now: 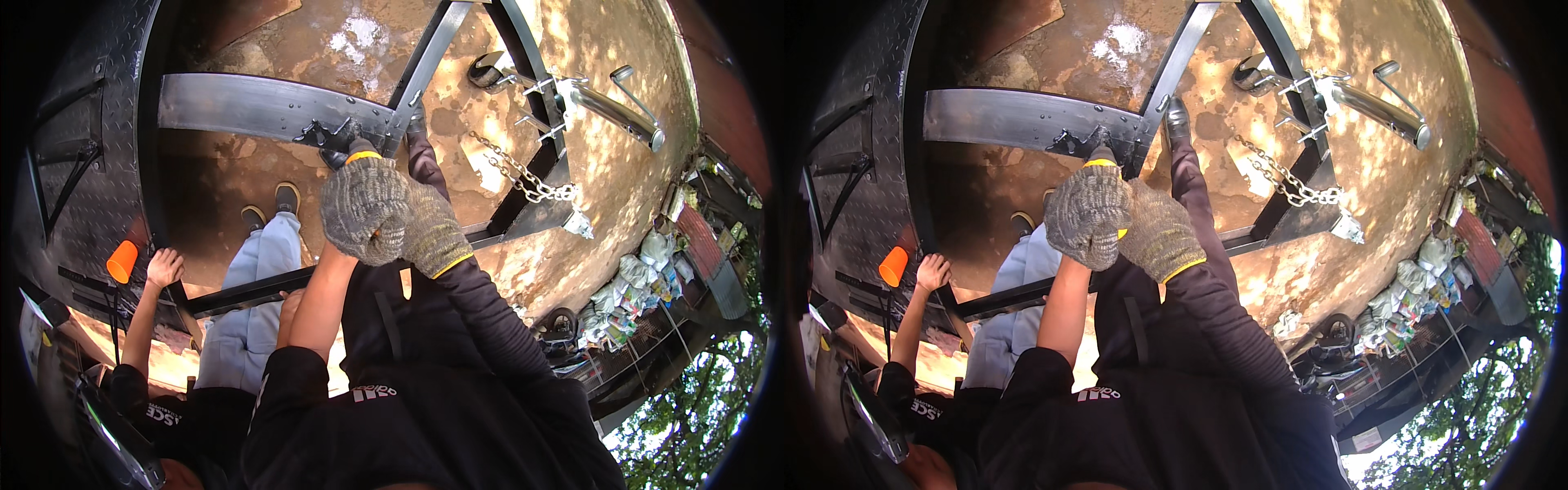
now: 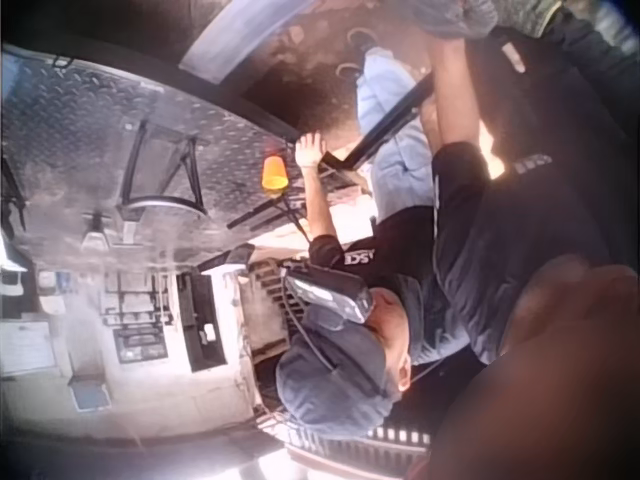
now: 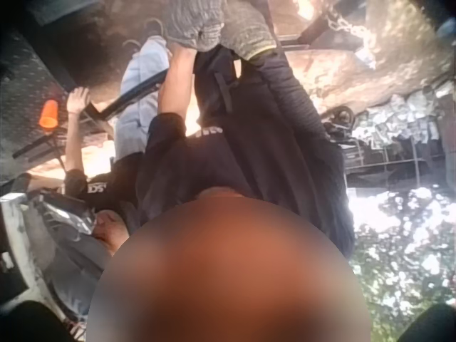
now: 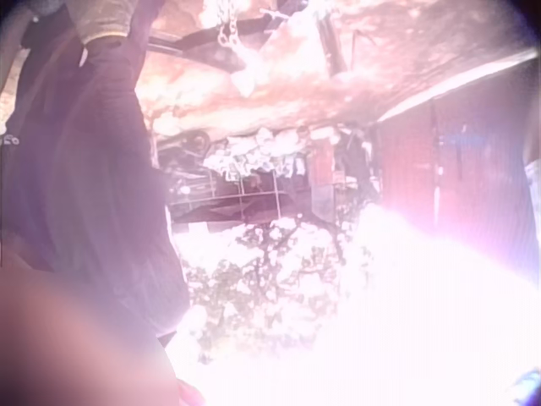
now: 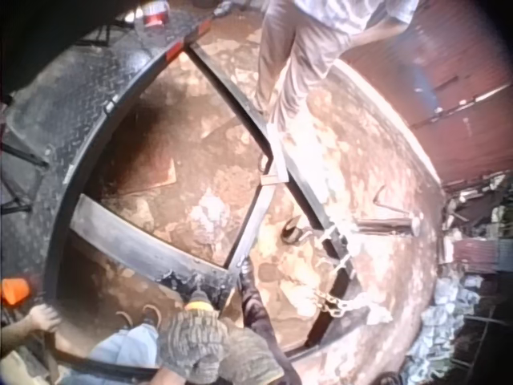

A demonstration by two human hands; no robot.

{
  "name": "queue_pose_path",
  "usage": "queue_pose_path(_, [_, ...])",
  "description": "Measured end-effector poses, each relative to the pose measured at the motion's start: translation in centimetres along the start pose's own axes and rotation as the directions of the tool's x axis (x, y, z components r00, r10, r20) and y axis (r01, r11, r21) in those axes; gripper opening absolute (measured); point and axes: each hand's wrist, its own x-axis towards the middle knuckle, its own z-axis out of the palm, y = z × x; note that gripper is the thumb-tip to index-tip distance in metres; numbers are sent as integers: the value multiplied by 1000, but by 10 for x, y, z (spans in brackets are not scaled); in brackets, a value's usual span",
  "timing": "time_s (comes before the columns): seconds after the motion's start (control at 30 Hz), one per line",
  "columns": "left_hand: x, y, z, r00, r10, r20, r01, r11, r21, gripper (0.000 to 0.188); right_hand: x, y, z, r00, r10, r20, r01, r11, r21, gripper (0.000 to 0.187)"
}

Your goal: The person uses a yellow power drill to fasten bolts into a metal frame structure while another person assists by holding the frame steady. The task involves repeated drilling and repositioning of the frame to secure multiple joints.

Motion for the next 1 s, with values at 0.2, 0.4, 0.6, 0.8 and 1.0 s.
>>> queue_pose_path(0.2, [17, 32, -14, 992, 128, -5, -119, 931, 344, 34, -1, -1, 0, 989, 130, -64, -108, 955, 277, 33])
queue_pose_path(0.4, [-1, -2, -1, 986, 115, -117, -75, 951, 300, 34, -2, 0, 8, 995, 100, -28, -97, 989, 110, 33])
queue_pose_path(0.6, [7, 13, -10, 983, 168, -72, -128, 915, 382, 35, 0, 2, 8, 988, 152, -16, -147, 974, 170, 35])
queue_pose_path(0.8, [0, -5, 4, 987, 127, -103, -79, 923, 378, 38, 4, -2, 5, 980, 201, -1, -188, 918, 349, 35])
queue_pose_path(1.0, [11, 12, -10, 979, 190, -68, -144, 894, 424, 35, 4, 6, 9, 997, 73, 25, -73, 997, -15, 36])
